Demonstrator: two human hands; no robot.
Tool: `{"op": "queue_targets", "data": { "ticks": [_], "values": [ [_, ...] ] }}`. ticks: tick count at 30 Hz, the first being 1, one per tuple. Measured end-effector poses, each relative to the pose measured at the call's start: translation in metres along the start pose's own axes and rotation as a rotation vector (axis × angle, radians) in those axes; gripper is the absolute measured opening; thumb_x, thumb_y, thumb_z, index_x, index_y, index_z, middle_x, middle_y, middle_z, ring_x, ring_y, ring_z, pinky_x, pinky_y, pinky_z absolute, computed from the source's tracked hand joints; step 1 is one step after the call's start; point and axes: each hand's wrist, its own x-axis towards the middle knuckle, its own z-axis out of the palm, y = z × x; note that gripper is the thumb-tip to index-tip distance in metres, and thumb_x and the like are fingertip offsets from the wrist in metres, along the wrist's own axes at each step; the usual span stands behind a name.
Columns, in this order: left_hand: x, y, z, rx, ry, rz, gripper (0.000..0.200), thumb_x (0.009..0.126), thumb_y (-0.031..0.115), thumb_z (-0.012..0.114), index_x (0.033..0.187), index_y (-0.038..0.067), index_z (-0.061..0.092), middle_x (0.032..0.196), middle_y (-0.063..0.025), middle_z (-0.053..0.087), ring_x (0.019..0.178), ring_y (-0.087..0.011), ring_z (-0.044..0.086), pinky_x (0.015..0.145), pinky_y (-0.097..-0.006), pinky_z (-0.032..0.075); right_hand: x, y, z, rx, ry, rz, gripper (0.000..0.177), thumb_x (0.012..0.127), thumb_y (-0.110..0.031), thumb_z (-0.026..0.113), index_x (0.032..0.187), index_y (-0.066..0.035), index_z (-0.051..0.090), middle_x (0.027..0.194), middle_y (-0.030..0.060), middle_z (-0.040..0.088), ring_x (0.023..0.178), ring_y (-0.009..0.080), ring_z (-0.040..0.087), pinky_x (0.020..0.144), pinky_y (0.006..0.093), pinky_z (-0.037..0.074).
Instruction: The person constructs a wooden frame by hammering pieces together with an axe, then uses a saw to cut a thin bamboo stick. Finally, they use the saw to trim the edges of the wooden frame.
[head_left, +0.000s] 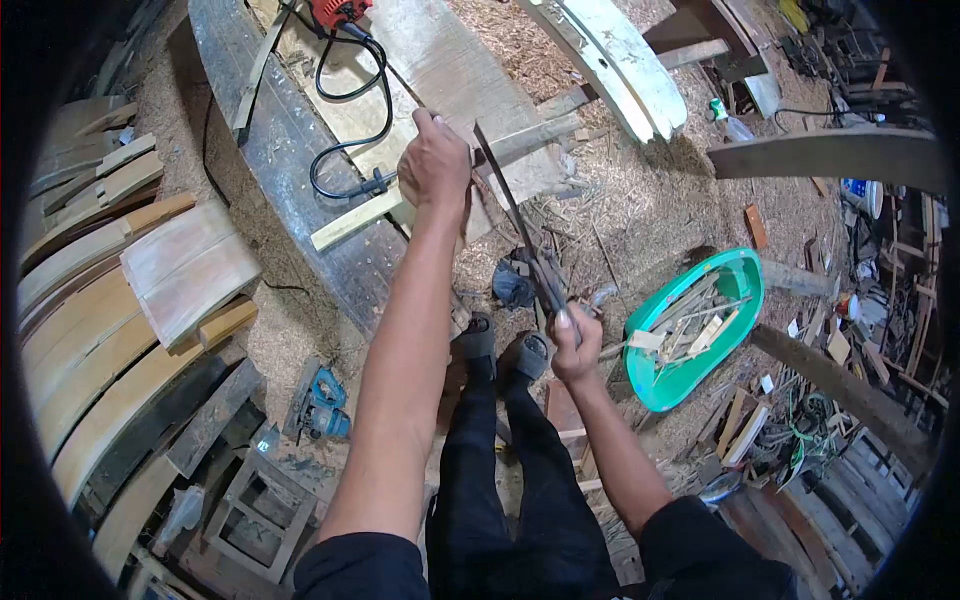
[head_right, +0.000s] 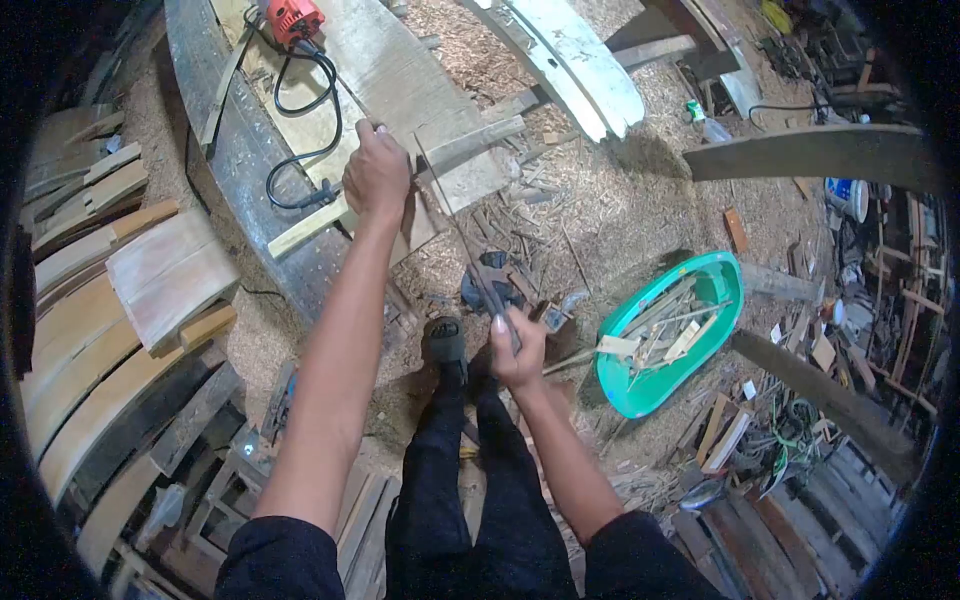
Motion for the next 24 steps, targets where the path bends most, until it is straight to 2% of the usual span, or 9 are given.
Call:
{"op": "queue_targets", "data": {
  "ticks": [5, 8, 9, 11, 14, 17, 20, 24],
  "values": [
    [-0.003, -0.005, 0.005, 0.044, 0.033, 0.016, 0.026, 0.098, 0.026, 0.043, 0.111, 0.006, 0.052, 0.078, -0.0278, 0.067, 0.078, -0.048, 0.065, 0.07, -0.0564, 0.047, 0.051, -0.005, 0.024, 0.037, 0.046, 0.049, 0.04, 0.094, -0.033, 0.053, 0.067, -0.003, 0.048, 0.058, 0.0038, 0.041, 0.052, 0.013, 0.038, 0.05, 0.0329, 0.033],
    [0.002, -0.001, 0.003, 0.064, 0.027, -0.013, 0.026, 0.098, 0.025, 0.043, 0.112, 0.006, 0.052, 0.077, -0.0276, 0.067, 0.078, -0.048, 0.065, 0.071, -0.0559, 0.047, 0.02, 0.014, 0.009, -0.038, 0.009, -0.047, 0.04, 0.094, -0.033, 0.053, 0.068, -0.002, 0.05, 0.058, 0.0034, 0.041, 0.052, 0.0129, 0.039, 0.049, 0.0326, 0.033],
    [0.002, 0.0, 0.002, 0.058, 0.018, -0.015, 0.026, 0.098, 0.025, 0.043, 0.112, 0.006, 0.052, 0.077, -0.0275, 0.067, 0.078, -0.048, 0.065, 0.071, -0.0558, 0.047, 0.001, 0.018, 0.003, 0.027, 0.038, -0.048, 0.04, 0.093, -0.033, 0.054, 0.069, -0.001, 0.053, 0.058, 0.0027, 0.041, 0.053, 0.0121, 0.042, 0.049, 0.0319, 0.034],
    [0.003, -0.002, 0.002, 0.048, -0.006, -0.04, 0.025, 0.098, 0.025, 0.043, 0.111, 0.007, 0.052, 0.078, -0.0275, 0.067, 0.078, -0.0476, 0.066, 0.071, -0.0557, 0.047, -0.008, 0.01, -0.005, 0.014, 0.034, 0.053, 0.04, 0.093, -0.033, 0.055, 0.07, 0.0, 0.055, 0.056, 0.0025, 0.043, 0.053, 0.0118, 0.045, 0.05, 0.0313, 0.035],
    [0.002, -0.005, 0.006, 0.074, 0.061, 0.03, 0.021, 0.097, 0.022, 0.042, 0.107, 0.005, 0.05, 0.07, -0.0242, 0.066, 0.067, -0.0418, 0.067, 0.062, -0.0515, 0.048, 0.039, 0.005, 0.012, 0.007, 0.023, 0.039, 0.04, 0.094, -0.033, 0.055, 0.07, -0.001, 0.055, 0.056, 0.0033, 0.044, 0.052, 0.012, 0.044, 0.05, 0.0311, 0.035],
    [0.001, -0.006, 0.005, 0.111, 0.105, 0.061, 0.02, 0.097, 0.021, 0.042, 0.107, 0.006, 0.05, 0.069, -0.0236, 0.066, 0.065, -0.0413, 0.067, 0.061, -0.0516, 0.048, 0.053, 0.003, 0.023, 0.007, 0.017, -0.003, 0.04, 0.094, -0.033, 0.056, 0.069, -0.002, 0.054, 0.056, 0.0035, 0.045, 0.052, 0.0122, 0.044, 0.05, 0.0311, 0.035],
    [0.003, -0.005, 0.004, 0.098, 0.059, 0.052, 0.02, 0.097, 0.021, 0.042, 0.109, 0.006, 0.05, 0.07, -0.0238, 0.066, 0.067, -0.0408, 0.067, 0.061, -0.0512, 0.048, 0.021, 0.002, 0.008, 0.017, 0.022, 0.033, 0.04, 0.094, -0.032, 0.056, 0.068, -0.002, 0.052, 0.055, 0.0032, 0.042, 0.052, 0.0131, 0.043, 0.051, 0.031, 0.035],
    [0.001, 0.008, -0.002, -0.014, -0.003, -0.048, 0.027, 0.098, 0.029, 0.043, 0.112, 0.008, 0.054, 0.082, -0.0264, 0.068, 0.082, -0.0472, 0.066, 0.073, -0.0547, 0.049, -0.002, 0.023, -0.009, 0.042, 0.041, 0.061, 0.038, 0.094, -0.028, 0.056, 0.066, -0.003, 0.048, 0.056, 0.0026, 0.04, 0.052, 0.0126, 0.041, 0.05, 0.0313, 0.033]
  ]
}}
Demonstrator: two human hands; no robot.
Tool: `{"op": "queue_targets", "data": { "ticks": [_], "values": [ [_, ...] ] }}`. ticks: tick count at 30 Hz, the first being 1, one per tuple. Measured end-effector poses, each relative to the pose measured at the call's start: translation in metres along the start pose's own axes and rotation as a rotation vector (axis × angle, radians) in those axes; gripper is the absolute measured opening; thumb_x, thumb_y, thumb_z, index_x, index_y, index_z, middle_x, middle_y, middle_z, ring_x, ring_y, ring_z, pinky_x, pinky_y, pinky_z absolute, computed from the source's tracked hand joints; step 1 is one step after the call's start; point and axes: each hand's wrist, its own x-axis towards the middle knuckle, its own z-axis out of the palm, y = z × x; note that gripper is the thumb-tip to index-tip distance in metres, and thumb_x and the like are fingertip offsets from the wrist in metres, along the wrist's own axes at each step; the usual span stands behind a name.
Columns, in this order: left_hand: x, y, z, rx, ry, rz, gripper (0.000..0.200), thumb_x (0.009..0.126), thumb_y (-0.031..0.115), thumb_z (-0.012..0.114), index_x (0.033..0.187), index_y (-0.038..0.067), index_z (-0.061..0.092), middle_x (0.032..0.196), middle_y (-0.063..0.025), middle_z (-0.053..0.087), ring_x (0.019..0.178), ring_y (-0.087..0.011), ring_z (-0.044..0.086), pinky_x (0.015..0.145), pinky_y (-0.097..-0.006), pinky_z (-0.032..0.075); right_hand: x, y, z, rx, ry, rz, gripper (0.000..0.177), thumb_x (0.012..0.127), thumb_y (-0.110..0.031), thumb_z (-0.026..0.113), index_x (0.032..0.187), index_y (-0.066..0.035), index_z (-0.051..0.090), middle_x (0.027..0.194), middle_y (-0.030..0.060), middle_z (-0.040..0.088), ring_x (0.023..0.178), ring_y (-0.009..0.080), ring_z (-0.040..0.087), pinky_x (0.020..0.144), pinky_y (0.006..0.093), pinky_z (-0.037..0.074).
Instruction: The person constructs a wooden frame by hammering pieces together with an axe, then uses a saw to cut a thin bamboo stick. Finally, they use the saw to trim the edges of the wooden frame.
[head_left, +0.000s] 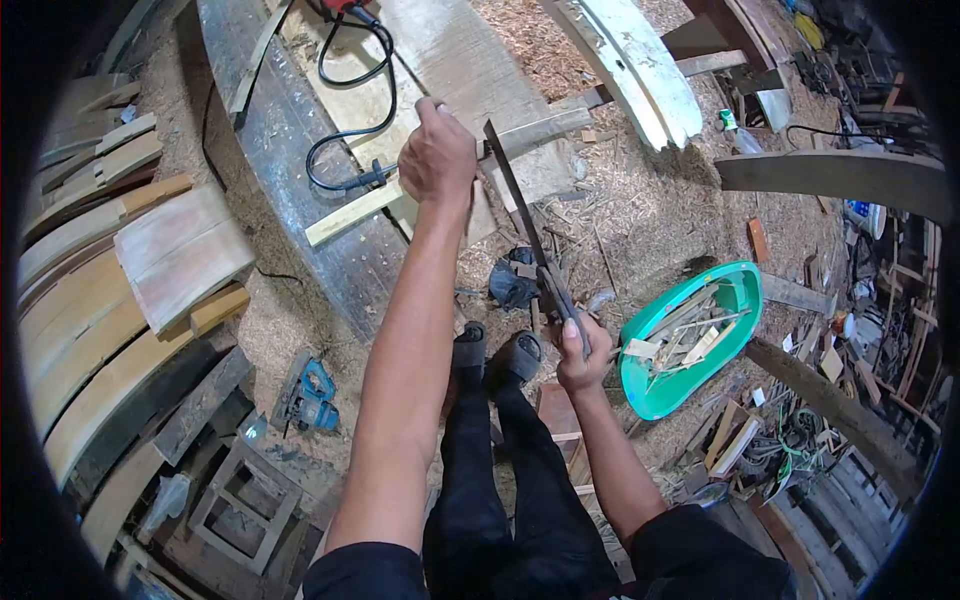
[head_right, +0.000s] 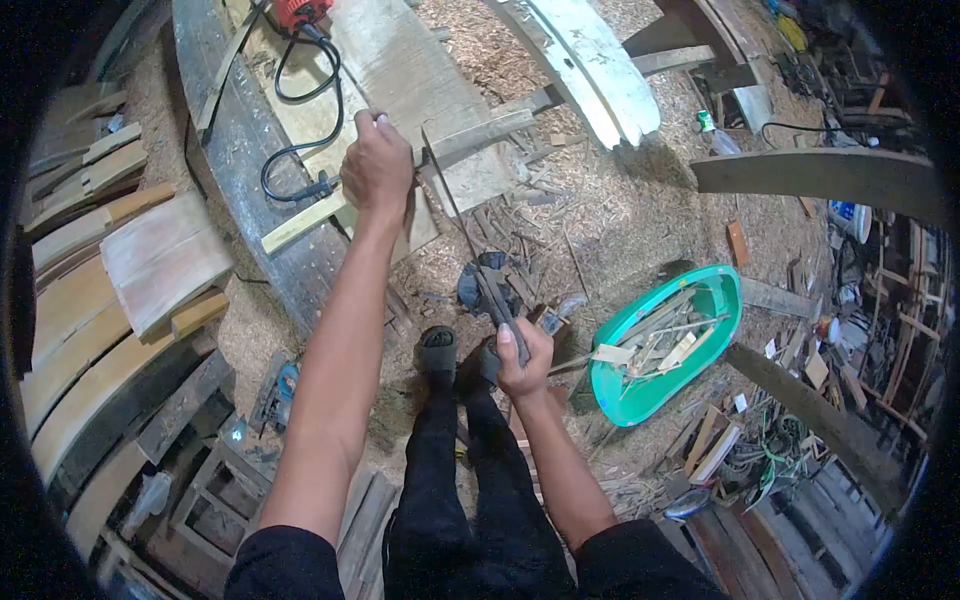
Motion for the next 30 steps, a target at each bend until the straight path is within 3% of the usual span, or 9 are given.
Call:
{"op": "queue_targets", "data": {
  "ticks": [3, 6, 10, 16, 17, 19, 22, 25, 30],
  "values": [
    [0.001, 0.018, 0.003, -0.019, -0.054, -0.053, 0.028, 0.099, 0.029, 0.043, 0.113, 0.009, 0.055, 0.086, -0.0263, 0.069, 0.086, -0.0467, 0.066, 0.075, -0.0544, 0.05, 0.011, 0.009, 0.002, 0.036, 0.025, 0.019, 0.038, 0.094, -0.028, 0.056, 0.067, -0.003, 0.047, 0.057, 0.0015, 0.04, 0.053, 0.0101, 0.039, 0.05, 0.0302, 0.032],
    [0.009, 0.021, 0.021, 0.052, 0.045, 0.114, 0.022, 0.097, 0.022, 0.042, 0.111, 0.007, 0.052, 0.076, -0.0228, 0.068, 0.074, -0.0424, 0.069, 0.064, -0.0502, 0.052, 0.025, -0.012, -0.004, 0.04, 0.043, 0.045, 0.038, 0.095, -0.028, 0.056, 0.067, -0.004, 0.047, 0.057, -0.0008, 0.042, 0.054, 0.0083, 0.039, 0.05, 0.0286, 0.032],
    [0.012, 0.021, 0.031, 0.039, 0.061, 0.151, 0.018, 0.095, 0.018, 0.045, 0.107, 0.005, 0.052, 0.073, -0.0224, 0.067, 0.073, -0.043, 0.067, 0.068, -0.0529, 0.05, 0.033, -0.014, -0.011, 0.004, 0.01, -0.016, 0.036, 0.096, -0.028, 0.056, 0.07, -0.003, 0.052, 0.058, -0.0025, 0.043, 0.055, 0.0073, 0.04, 0.049, 0.0275, 0.032],
    [0.017, 0.018, 0.034, 0.095, 0.045, 0.17, 0.024, 0.096, 0.022, 0.046, 0.111, 0.006, 0.053, 0.081, -0.0256, 0.068, 0.081, -0.0454, 0.066, 0.075, -0.054, 0.048, 0.085, -0.038, 0.005, -0.057, -0.001, -0.025, 0.034, 0.096, -0.027, 0.056, 0.074, -0.001, 0.056, 0.06, -0.0011, 0.044, 0.056, 0.0077, 0.042, 0.051, 0.0273, 0.033],
    [0.018, 0.021, 0.032, 0.084, 0.045, 0.16, 0.023, 0.096, 0.022, 0.046, 0.112, 0.006, 0.053, 0.081, -0.0257, 0.068, 0.08, -0.0453, 0.066, 0.075, -0.0538, 0.048, 0.079, -0.026, 0.002, -0.059, -0.02, -0.118, 0.034, 0.096, -0.027, 0.055, 0.075, 0.0, 0.057, 0.061, -0.0006, 0.045, 0.057, 0.0083, 0.043, 0.052, 0.0277, 0.034],
    [0.016, 0.021, 0.031, 0.067, 0.032, 0.134, 0.023, 0.096, 0.021, 0.046, 0.112, 0.006, 0.052, 0.079, -0.0258, 0.067, 0.08, -0.045, 0.066, 0.074, -0.0534, 0.048, 0.035, -0.012, -0.016, 0.006, -0.01, -0.051, 0.034, 0.095, -0.027, 0.055, 0.074, -0.001, 0.057, 0.06, -0.0001, 0.044, 0.056, 0.0088, 0.043, 0.052, 0.0282, 0.034],
    [0.014, 0.019, 0.035, 0.072, 0.091, 0.149, 0.023, 0.095, 0.02, 0.046, 0.112, 0.006, 0.052, 0.078, -0.0258, 0.067, 0.077, -0.0445, 0.066, 0.071, -0.0532, 0.049, 0.037, -0.011, -0.017, 0.088, 0.004, 0.038, 0.036, 0.095, -0.029, 0.055, 0.073, -0.001, 0.055, 0.059, 0.0002, 0.043, 0.056, 0.0093, 0.042, 0.052, 0.0288, 0.034],
    [0.016, 0.015, 0.042, 0.069, 0.215, 0.243, 0.019, 0.091, 0.012, 0.049, 0.108, 0.004, 0.052, 0.063, -0.0239, 0.063, 0.061, -0.0417, 0.065, 0.058, -0.0503, 0.05, 0.084, -0.021, 0.006, 0.053, 0.011, 0.025, 0.037, 0.094, -0.03, 0.056, 0.07, -0.002, 0.054, 0.057, 0.0004, 0.041, 0.055, 0.0095, 0.042, 0.051, 0.0292, 0.034],
    [0.01, 0.018, 0.034, 0.031, 0.12, 0.167, 0.022, 0.094, 0.019, 0.046, 0.112, 0.007, 0.054, 0.077, -0.0251, 0.067, 0.073, -0.0438, 0.067, 0.066, -0.0523, 0.05, 0.079, -0.015, 0.011, -0.024, 0.007, -0.038, 0.038, 0.094, -0.03, 0.055, 0.068, -0.003, 0.052, 0.058, 0.0007, 0.043, 0.054, 0.0104, 0.043, 0.051, 0.0296, 0.034]
  ]
}}
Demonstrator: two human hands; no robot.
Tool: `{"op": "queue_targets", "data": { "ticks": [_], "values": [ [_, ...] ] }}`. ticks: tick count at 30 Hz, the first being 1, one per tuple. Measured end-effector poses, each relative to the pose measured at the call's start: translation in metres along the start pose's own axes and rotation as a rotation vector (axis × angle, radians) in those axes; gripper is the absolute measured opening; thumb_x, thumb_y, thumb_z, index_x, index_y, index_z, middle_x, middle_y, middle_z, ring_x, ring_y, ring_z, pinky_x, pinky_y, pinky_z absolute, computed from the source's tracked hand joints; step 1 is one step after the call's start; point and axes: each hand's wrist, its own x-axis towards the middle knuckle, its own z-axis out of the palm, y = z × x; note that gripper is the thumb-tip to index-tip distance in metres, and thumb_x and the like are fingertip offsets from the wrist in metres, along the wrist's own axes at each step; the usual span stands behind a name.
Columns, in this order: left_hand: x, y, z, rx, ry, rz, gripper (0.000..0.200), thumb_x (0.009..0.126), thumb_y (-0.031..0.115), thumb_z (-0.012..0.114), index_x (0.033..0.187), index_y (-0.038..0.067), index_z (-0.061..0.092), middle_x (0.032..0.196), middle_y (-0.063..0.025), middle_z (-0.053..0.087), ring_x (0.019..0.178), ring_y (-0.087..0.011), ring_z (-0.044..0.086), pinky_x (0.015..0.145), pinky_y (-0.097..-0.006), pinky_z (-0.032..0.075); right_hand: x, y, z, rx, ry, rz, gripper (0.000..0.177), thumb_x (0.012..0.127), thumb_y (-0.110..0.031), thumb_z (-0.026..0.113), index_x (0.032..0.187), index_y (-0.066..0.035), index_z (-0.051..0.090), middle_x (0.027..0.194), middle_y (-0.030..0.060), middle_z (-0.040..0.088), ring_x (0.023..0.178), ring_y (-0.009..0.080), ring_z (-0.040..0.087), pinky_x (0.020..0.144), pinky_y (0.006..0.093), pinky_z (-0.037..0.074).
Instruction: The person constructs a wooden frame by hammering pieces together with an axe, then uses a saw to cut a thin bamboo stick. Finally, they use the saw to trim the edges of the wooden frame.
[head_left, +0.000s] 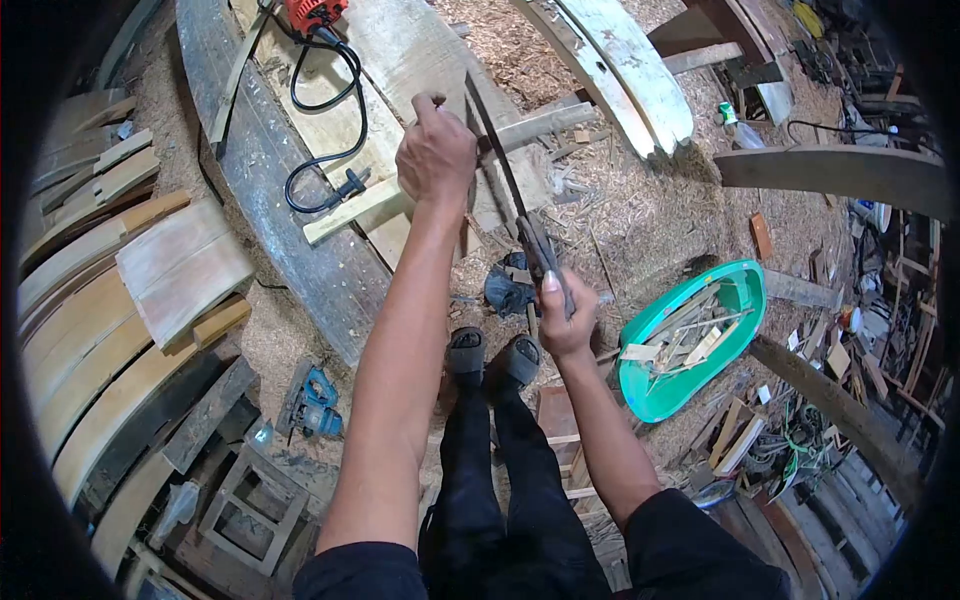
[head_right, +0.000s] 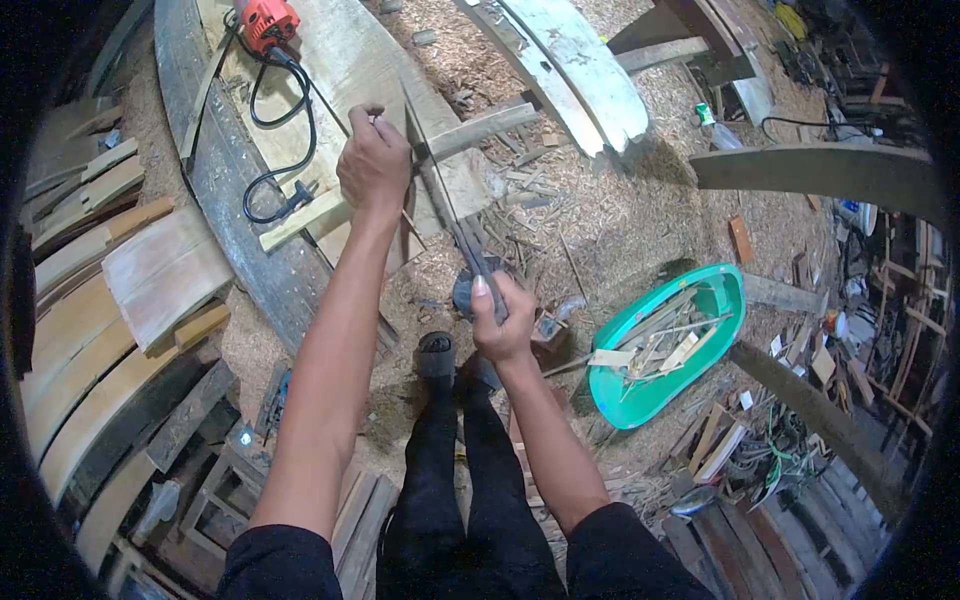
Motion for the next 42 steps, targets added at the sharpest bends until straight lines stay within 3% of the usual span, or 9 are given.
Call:
{"op": "queue_targets", "data": {
  "ticks": [8, 12, 17, 20, 23, 26, 32, 38, 42],
  "values": [
    [-0.041, 0.018, 0.013, -0.08, -0.058, 0.109, 0.019, 0.092, 0.014, 0.05, 0.109, 0.009, 0.057, 0.079, -0.0229, 0.068, 0.075, -0.042, 0.067, 0.068, -0.0511, 0.051, -0.062, 0.015, -0.026, 0.005, 0.126, 0.025, 0.039, 0.092, -0.031, 0.056, 0.066, -0.003, 0.051, 0.056, 0.0035, 0.045, 0.05, 0.0137, 0.045, 0.049, 0.0316, 0.035],
    [-0.04, 0.016, 0.018, -0.081, -0.008, 0.197, 0.018, 0.092, 0.015, 0.051, 0.107, 0.009, 0.057, 0.079, -0.0221, 0.068, 0.074, -0.041, 0.067, 0.067, -0.0511, 0.051, -0.039, 0.002, -0.01, 0.001, 0.152, 0.04, 0.042, 0.094, -0.035, 0.053, 0.067, -0.003, 0.052, 0.058, 0.0013, 0.048, 0.053, 0.01, 0.044, 0.05, 0.0288, 0.033],
    [-0.037, 0.018, 0.02, -0.008, -0.056, 0.135, 0.017, 0.092, 0.015, 0.051, 0.106, 0.009, 0.057, 0.078, -0.0216, 0.068, 0.074, -0.0414, 0.067, 0.067, -0.0516, 0.05, -0.047, 0.009, -0.016, 0.008, 0.119, 0.051, 0.046, 0.095, -0.039, 0.052, 0.065, -0.005, 0.05, 0.059, 0.0005, 0.049, 0.053, 0.0085, 0.043, 0.049, 0.0285, 0.032],
    [-0.035, 0.018, 0.021, -0.005, -0.068, 0.129, 0.017, 0.092, 0.016, 0.05, 0.106, 0.009, 0.057, 0.078, -0.0217, 0.068, 0.074, -0.0419, 0.067, 0.067, -0.0521, 0.05, -0.092, 0.012, -0.03, -0.028, 0.14, -0.001, 0.04, 0.094, -0.032, 0.055, 0.065, -0.005, 0.047, 0.057, 0.0016, 0.04, 0.053, 0.0118, 0.042, 0.049, 0.0308, 0.034],
    [-0.036, 0.019, 0.023, 0.009, -0.057, 0.127, 0.017, 0.092, 0.016, 0.05, 0.106, 0.01, 0.057, 0.077, -0.022, 0.068, 0.074, -0.0421, 0.067, 0.067, -0.0523, 0.05, -0.059, 0.014, -0.023, 0.103, 0.152, 0.088, 0.042, 0.093, -0.035, 0.054, 0.065, -0.004, 0.048, 0.057, 0.0017, 0.041, 0.052, 0.0122, 0.043, 0.049, 0.0309, 0.034],
    [-0.037, 0.017, 0.02, 0.023, -0.053, 0.11, 0.017, 0.091, 0.016, 0.051, 0.106, 0.01, 0.057, 0.077, -0.0221, 0.068, 0.074, -0.0421, 0.067, 0.067, -0.0524, 0.05, -0.004, 0.001, -0.005, 0.016, 0.153, 0.126, 0.042, 0.091, -0.038, 0.055, 0.066, -0.004, 0.05, 0.056, 0.0022, 0.042, 0.051, 0.012, 0.044, 0.048, 0.0307, 0.034],
    [-0.03, 0.021, 0.021, -0.003, -0.021, 0.132, 0.017, 0.091, 0.015, 0.052, 0.105, 0.01, 0.058, 0.076, -0.0215, 0.067, 0.073, -0.0419, 0.066, 0.066, -0.0515, 0.05, -0.082, 0.006, -0.024, -0.025, 0.164, 0.015, 0.041, 0.091, -0.035, 0.056, 0.065, -0.004, 0.051, 0.055, 0.0026, 0.043, 0.05, 0.0119, 0.043, 0.048, 0.0301, 0.035],
    [-0.043, 0.023, 0.026, -0.065, -0.02, 0.169, 0.018, 0.09, 0.014, 0.052, 0.105, 0.009, 0.06, 0.072, -0.0205, 0.067, 0.07, -0.0396, 0.067, 0.063, -0.0501, 0.05, -0.067, 0.008, -0.027, 0.042, 0.154, 0.127, 0.04, 0.091, -0.033, 0.055, 0.065, -0.004, 0.05, 0.055, 0.0018, 0.044, 0.05, 0.0112, 0.043, 0.048, 0.0299, 0.035],
    [-0.06, 0.032, 0.029, -0.029, -0.083, 0.151, 0.018, 0.09, 0.015, 0.051, 0.104, 0.009, 0.059, 0.073, -0.0199, 0.067, 0.069, -0.0394, 0.067, 0.064, -0.0502, 0.051, -0.083, 0.017, -0.03, 0.083, 0.209, 0.035, 0.039, 0.093, -0.032, 0.054, 0.067, -0.003, 0.049, 0.055, 0.0021, 0.044, 0.05, 0.012, 0.044, 0.048, 0.0306, 0.034]
  ]
}}
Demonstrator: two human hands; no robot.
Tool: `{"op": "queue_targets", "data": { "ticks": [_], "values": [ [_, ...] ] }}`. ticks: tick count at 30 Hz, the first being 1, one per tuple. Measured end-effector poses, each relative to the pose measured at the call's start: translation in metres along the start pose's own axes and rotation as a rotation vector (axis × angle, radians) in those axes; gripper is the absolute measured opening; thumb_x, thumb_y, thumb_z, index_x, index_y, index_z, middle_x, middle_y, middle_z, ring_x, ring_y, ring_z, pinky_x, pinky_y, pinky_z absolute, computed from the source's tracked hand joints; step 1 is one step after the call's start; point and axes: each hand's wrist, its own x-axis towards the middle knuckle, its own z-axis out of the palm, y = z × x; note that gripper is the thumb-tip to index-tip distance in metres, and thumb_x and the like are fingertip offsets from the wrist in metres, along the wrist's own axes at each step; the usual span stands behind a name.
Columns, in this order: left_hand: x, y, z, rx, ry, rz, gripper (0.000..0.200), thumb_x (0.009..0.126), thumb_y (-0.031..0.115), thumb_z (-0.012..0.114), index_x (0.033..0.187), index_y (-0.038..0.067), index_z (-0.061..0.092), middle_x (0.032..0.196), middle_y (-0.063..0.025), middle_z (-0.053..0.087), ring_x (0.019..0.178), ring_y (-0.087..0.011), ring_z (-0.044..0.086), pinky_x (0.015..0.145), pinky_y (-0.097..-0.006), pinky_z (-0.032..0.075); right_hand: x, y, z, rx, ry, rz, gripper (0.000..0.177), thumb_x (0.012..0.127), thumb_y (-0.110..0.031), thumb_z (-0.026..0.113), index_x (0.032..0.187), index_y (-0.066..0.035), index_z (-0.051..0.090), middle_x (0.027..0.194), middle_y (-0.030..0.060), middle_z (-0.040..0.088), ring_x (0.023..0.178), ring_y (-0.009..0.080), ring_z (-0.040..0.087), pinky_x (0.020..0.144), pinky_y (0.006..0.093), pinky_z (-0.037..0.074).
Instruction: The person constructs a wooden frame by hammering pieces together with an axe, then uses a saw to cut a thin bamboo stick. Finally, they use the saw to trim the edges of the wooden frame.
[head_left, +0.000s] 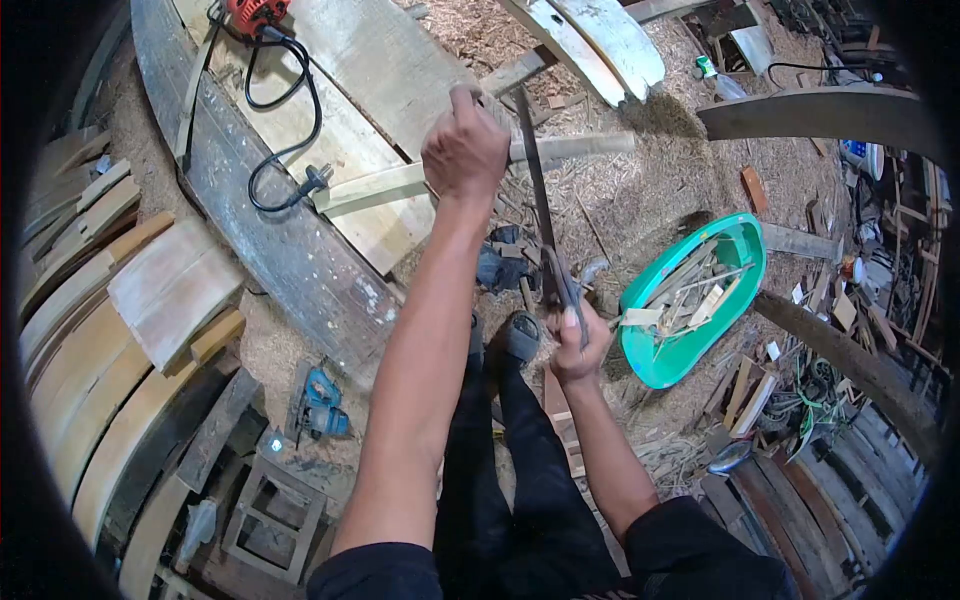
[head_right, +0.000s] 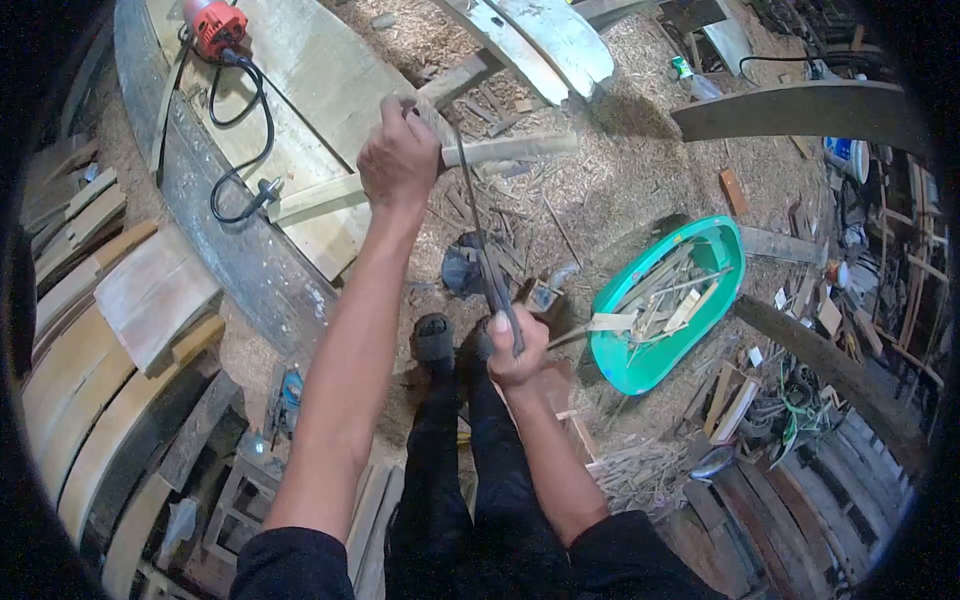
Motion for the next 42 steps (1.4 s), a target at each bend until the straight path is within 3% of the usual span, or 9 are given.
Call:
{"op": "queue_targets", "data": {
  "ticks": [12, 17, 20, 24, 28, 32, 37, 40, 42],
  "values": [
    [0.02, -0.007, 0.005, 0.075, 0.058, 0.128, 0.014, 0.089, 0.014, 0.052, 0.096, 0.005, 0.06, 0.076, -0.0222, 0.068, 0.072, -0.0412, 0.066, 0.069, -0.0518, 0.048, 0.031, -0.008, 0.014, -0.035, -0.031, -0.029, 0.04, 0.093, -0.029, 0.057, 0.065, -0.004, 0.045, 0.054, 0.0017, 0.036, 0.05, 0.0101, 0.036, 0.046, 0.0317, 0.03],
    [0.012, -0.008, 0.007, 0.122, 0.104, 0.151, 0.012, 0.087, 0.014, 0.054, 0.096, 0.007, 0.059, 0.073, -0.0178, 0.067, 0.07, -0.0373, 0.063, 0.074, -0.0457, 0.044, 0.029, -0.017, 0.01, -0.026, -0.036, -0.003, 0.034, 0.093, -0.026, 0.057, 0.069, -0.003, 0.051, 0.054, 0.0038, 0.038, 0.05, 0.011, 0.041, 0.047, 0.0309, 0.033],
    [0.013, -0.006, 0.007, 0.16, 0.074, 0.162, 0.011, 0.087, 0.014, 0.055, 0.095, 0.008, 0.059, 0.072, -0.017, 0.067, 0.07, -0.0367, 0.063, 0.073, -0.0461, 0.043, 0.062, -0.025, 0.026, -0.055, -0.054, 0.032, 0.041, 0.094, -0.033, 0.052, 0.063, -0.006, 0.049, 0.058, -0.001, 0.047, 0.053, 0.0079, 0.041, 0.048, 0.0283, 0.031],
    [0.014, -0.004, 0.005, 0.149, 0.049, 0.126, 0.01, 0.087, 0.013, 0.054, 0.095, 0.008, 0.057, 0.074, -0.0164, 0.067, 0.071, -0.0358, 0.063, 0.072, -0.0464, 0.043, 0.032, -0.009, 0.008, -0.117, -0.059, -0.059, 0.034, 0.09, -0.027, 0.058, 0.068, -0.002, 0.051, 0.057, 0.0102, 0.042, 0.048, 0.0212, 0.044, 0.049, 0.0347, 0.035],
    [0.013, -0.003, 0.004, 0.133, -0.001, 0.132, 0.011, 0.087, 0.014, 0.053, 0.096, 0.008, 0.056, 0.074, -0.0168, 0.066, 0.072, -0.0359, 0.064, 0.074, -0.0471, 0.042, 0.011, -0.019, 0.001, -0.044, -0.005, 0.027, 0.036, 0.09, -0.028, 0.057, 0.065, -0.002, 0.052, 0.056, 0.0064, 0.045, 0.05, 0.0179, 0.048, 0.05, 0.0354, 0.037],
    [0.014, -0.004, 0.004, 0.136, 0.021, 0.126, 0.012, 0.088, 0.015, 0.053, 0.097, 0.008, 0.056, 0.074, -0.0174, 0.067, 0.073, -0.0367, 0.064, 0.076, -0.0476, 0.042, 0.07, -0.006, 0.031, 0.009, -0.027, 0.05, 0.039, 0.091, -0.03, 0.056, 0.066, -0.002, 0.049, 0.056, 0.0047, 0.043, 0.052, 0.0163, 0.043, 0.051, 0.0334, 0.034],
    [0.014, -0.005, 0.003, 0.079, 0.015, 0.119, 0.013, 0.088, 0.015, 0.053, 0.097, 0.007, 0.057, 0.076, -0.0188, 0.066, 0.074, -0.038, 0.063, 0.078, -0.0477, 0.042, 0.074, -0.007, 0.027, -0.041, -0.065, -0.008, 0.042, 0.093, -0.033, 0.055, 0.066, -0.002, 0.047, 0.056, 0.0032, 0.042, 0.055, 0.013, 0.041, 0.052, 0.032, 0.035],
    [0.011, -0.005, -0.001, -0.003, 0.065, 0.19, 0.013, 0.088, 0.015, 0.054, 0.097, 0.007, 0.058, 0.076, -0.0181, 0.066, 0.074, -0.039, 0.062, 0.077, -0.0472, 0.042, 0.077, -0.006, 0.027, -0.039, -0.08, -0.031, 0.043, 0.094, -0.035, 0.054, 0.067, -0.002, 0.05, 0.057, 0.0019, 0.044, 0.056, 0.0109, 0.042, 0.052, 0.0316, 0.035],
    [0.004, -0.015, -0.01, -0.033, -0.019, 0.343, 0.015, 0.087, 0.018, 0.058, 0.098, 0.007, 0.061, 0.088, -0.0141, 0.065, 0.084, -0.0339, 0.061, 0.077, -0.0458, 0.043, 0.076, -0.006, 0.026, -0.033, -0.081, 0.015, 0.043, 0.094, -0.036, 0.053, 0.068, -0.002, 0.051, 0.058, 0.0018, 0.045, 0.056, 0.0109, 0.044, 0.052, 0.0309, 0.035]
  ]
}}
